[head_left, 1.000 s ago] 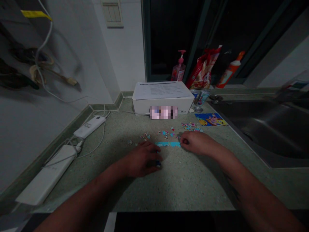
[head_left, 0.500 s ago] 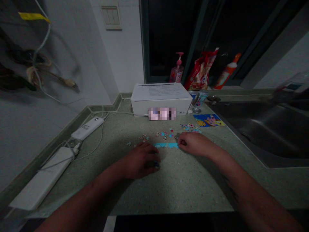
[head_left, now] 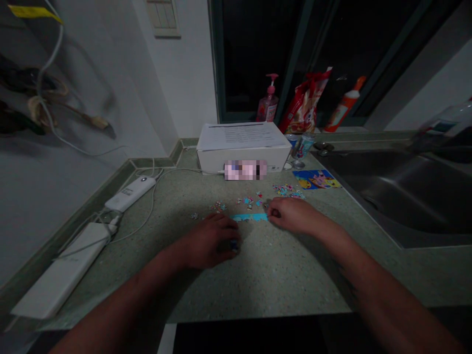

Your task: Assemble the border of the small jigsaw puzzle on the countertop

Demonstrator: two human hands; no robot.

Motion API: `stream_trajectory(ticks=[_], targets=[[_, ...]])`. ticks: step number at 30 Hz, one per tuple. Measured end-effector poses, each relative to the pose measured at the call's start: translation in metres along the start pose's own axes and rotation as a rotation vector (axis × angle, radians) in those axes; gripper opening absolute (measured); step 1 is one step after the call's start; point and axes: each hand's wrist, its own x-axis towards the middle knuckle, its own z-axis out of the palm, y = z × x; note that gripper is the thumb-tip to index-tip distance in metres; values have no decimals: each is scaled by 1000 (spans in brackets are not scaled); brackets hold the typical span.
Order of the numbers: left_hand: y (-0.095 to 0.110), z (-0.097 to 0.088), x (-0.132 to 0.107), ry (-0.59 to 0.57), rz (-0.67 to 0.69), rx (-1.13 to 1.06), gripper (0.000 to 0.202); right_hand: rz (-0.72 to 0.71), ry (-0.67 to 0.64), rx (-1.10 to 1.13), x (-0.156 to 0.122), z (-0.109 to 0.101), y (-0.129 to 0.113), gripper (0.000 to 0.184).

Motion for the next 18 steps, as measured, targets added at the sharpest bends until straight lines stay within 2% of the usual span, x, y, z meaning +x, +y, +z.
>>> stream_trajectory(ticks=[18], targets=[[0, -7, -2, -7, -1, 2, 22, -46, -2, 23, 0, 1, -6, 15]])
